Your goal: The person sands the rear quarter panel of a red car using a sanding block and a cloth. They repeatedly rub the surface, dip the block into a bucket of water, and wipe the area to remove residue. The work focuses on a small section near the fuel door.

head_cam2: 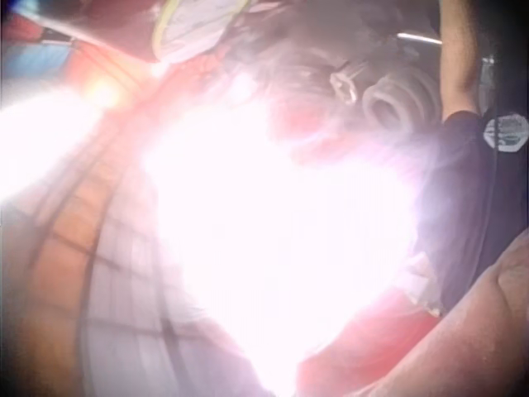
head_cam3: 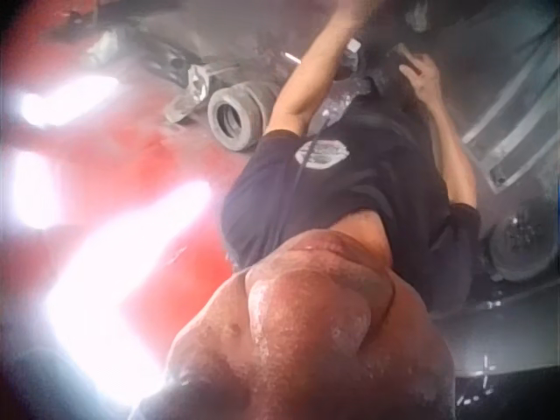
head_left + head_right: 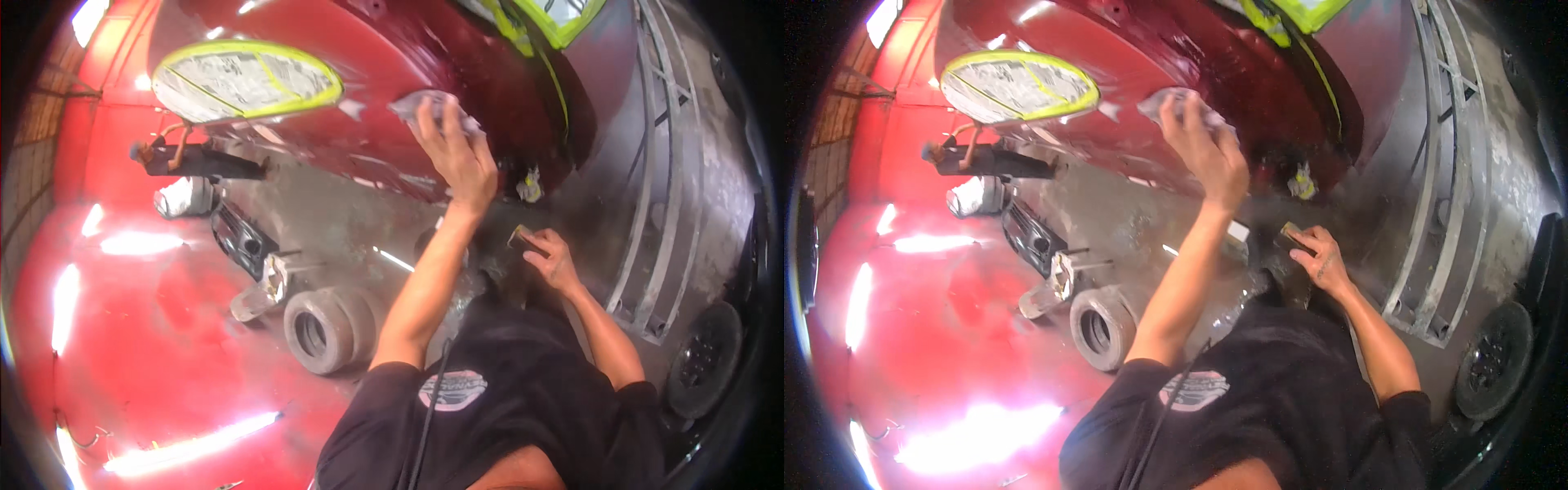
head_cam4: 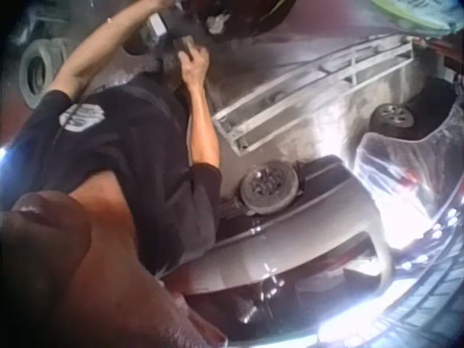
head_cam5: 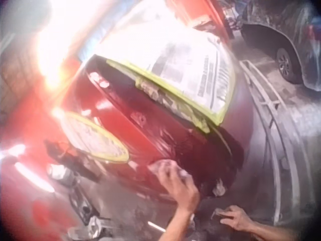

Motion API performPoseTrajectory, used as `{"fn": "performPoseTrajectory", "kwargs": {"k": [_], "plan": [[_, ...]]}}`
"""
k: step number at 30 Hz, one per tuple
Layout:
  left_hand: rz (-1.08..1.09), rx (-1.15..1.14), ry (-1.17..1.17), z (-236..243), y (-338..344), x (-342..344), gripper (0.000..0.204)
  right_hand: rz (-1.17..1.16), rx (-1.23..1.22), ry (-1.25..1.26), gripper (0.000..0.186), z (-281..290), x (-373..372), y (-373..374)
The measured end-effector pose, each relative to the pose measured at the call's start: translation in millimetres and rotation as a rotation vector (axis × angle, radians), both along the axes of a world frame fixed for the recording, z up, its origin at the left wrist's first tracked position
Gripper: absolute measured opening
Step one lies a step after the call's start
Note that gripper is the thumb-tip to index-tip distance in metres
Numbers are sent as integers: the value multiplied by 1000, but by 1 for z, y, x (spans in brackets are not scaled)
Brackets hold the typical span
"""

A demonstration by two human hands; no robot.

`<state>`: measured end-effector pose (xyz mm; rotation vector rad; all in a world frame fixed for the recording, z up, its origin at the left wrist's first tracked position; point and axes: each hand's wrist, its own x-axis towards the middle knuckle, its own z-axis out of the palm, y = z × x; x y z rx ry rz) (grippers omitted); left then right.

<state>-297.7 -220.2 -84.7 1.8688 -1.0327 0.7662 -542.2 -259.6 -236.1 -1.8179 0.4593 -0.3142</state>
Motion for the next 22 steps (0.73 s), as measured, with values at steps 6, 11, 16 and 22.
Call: {"fn": "performPoseTrajectory", "kwargs": {"k": [6, 11, 16, 22], "plan": [[-95, 67, -325, 53, -1, 59, 55, -48, 7, -25, 49, 6, 8, -18], [-128, -35, -568, 197, -42, 185, 35, -84, 15, -38, 51, 9, -5, -24], [5, 148, -638, 304, -41, 262, 28, -88, 46, -51, 51, 7, -4, -10], [-26, 219, -743, 212, -27, 193, 33, -35, 72, -42, 51, -4, 7, 6]]}}
